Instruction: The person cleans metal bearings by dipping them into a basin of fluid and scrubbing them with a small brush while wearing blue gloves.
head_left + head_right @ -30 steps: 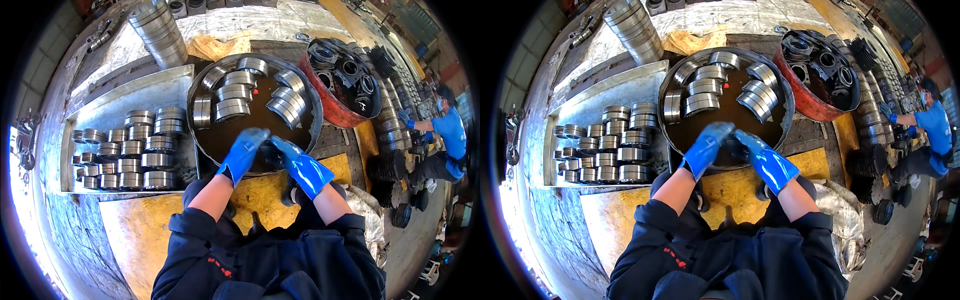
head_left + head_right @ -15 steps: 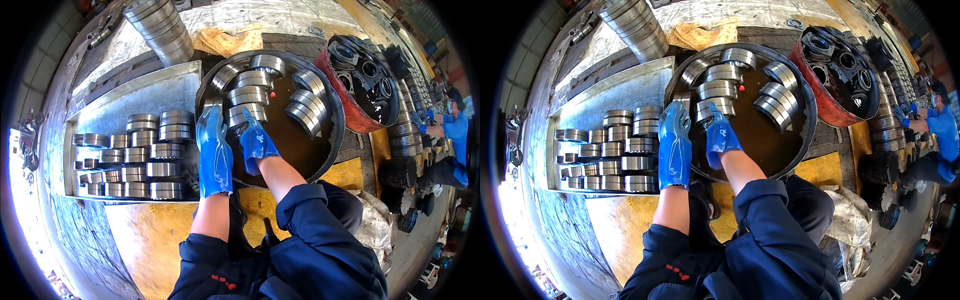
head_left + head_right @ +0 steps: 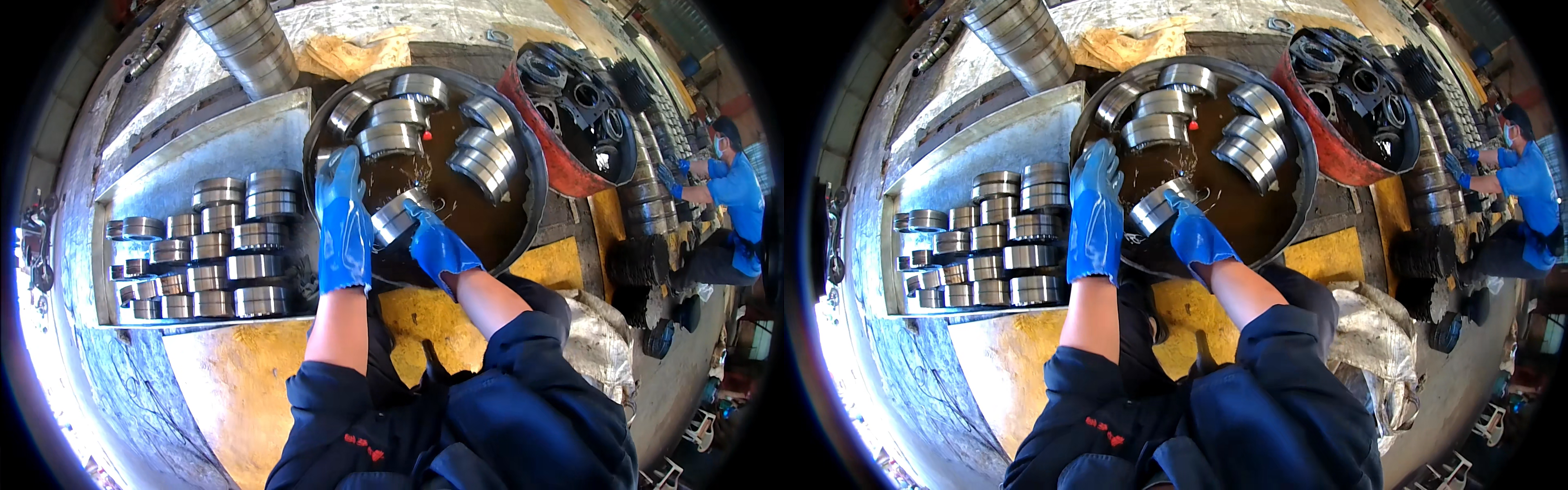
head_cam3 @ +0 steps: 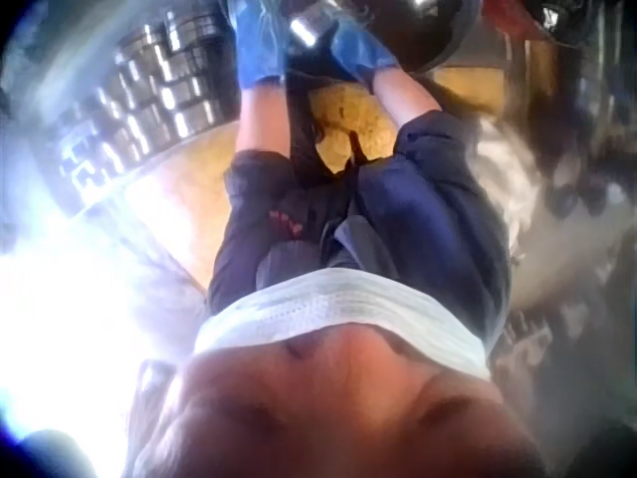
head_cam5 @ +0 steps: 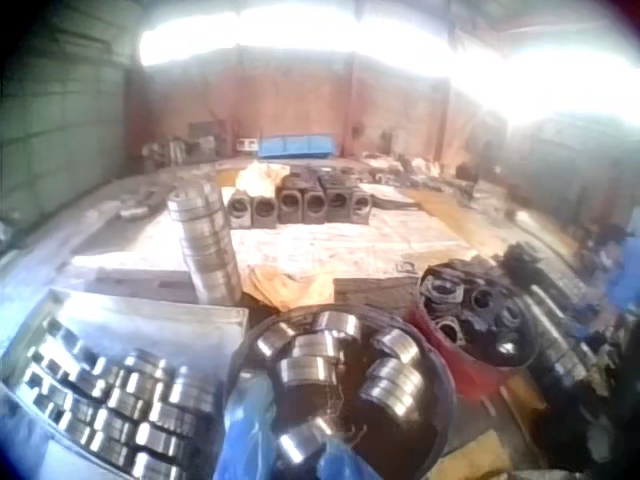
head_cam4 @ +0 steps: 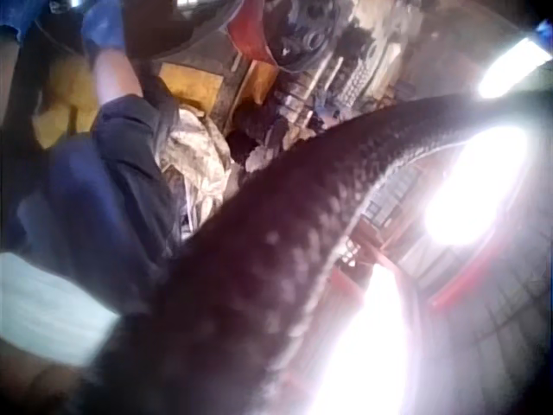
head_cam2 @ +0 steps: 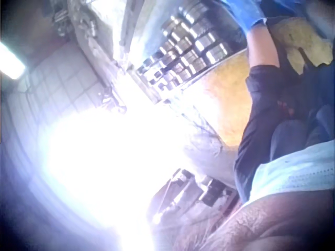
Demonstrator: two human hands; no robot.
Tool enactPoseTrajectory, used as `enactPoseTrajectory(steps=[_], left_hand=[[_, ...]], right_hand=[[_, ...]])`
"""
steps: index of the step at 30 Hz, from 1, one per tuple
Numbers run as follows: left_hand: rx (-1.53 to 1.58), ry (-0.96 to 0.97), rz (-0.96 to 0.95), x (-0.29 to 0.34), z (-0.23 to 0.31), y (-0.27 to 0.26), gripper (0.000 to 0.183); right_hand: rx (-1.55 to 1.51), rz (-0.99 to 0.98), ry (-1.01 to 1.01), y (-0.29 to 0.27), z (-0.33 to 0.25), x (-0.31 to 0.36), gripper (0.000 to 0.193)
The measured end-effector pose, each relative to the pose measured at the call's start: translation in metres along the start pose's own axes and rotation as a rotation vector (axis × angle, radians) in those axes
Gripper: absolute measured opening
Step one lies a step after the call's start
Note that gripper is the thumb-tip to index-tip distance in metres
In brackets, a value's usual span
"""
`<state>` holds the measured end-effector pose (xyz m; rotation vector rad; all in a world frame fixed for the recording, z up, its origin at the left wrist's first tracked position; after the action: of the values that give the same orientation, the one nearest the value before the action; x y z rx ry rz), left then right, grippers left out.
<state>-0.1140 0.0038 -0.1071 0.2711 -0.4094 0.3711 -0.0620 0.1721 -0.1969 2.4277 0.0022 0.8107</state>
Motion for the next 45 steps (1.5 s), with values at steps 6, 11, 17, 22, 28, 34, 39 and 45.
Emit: enactPoseTrajectory(steps=[6,11,17,22,28,34,39,45], left_hand=[[-0.131,-0.029,-0.168,-0.007,-0.029,0.025,0.052],[-0.485,-0.008,-0.273,0.013,-0.054,0.03,0.044],[-1.453,0.337,-0.501,0.049,-0.056,0.03,0.056],[-1.425,0.297,-0.597,0.046,-0.065,0.053,0.067],[-1.137,0.313,-0.622,0.048,-0.062,0.088,0.068],[-1.142,0.29,-0.538,0.051,-0.062,0.093,0.067],[-1.153,0.238,-0.436,0.059,-0.043,0.077,0.066],[-1.157,0.039,-0.405,0.077,-0.027,0.08,0.065]], right_hand=[[0.271,0.017,-0.081,-0.044,-0.019,0.035,0.057],[0.463,-0.018,-0.11,-0.063,-0.042,0.047,0.055],[0.586,-0.034,-0.165,-0.041,-0.05,0.068,0.054],[1.241,0.169,-0.023,-0.06,-0.02,0.022,0.052],[1.085,0.298,0.028,-0.075,-0.012,-0.001,0.048],[1.357,-0.016,-0.226,-0.067,-0.01,0.001,0.032],[0.565,-0.228,-0.217,-0.034,-0.05,0.051,0.034],[0.362,-0.107,0.065,-0.038,-0.063,0.08,0.037]])
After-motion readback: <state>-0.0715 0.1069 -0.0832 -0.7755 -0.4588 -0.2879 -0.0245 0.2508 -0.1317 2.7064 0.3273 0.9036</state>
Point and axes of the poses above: each hand's wrist, its own x-axis away from the middle knuckle, its own y-axis out of the palm, z = x × y, the point moved 7 cm from there along -x, towards the middle knuckle, and after that the axes turned 12 degrees about -x, right-handed, at the moved point
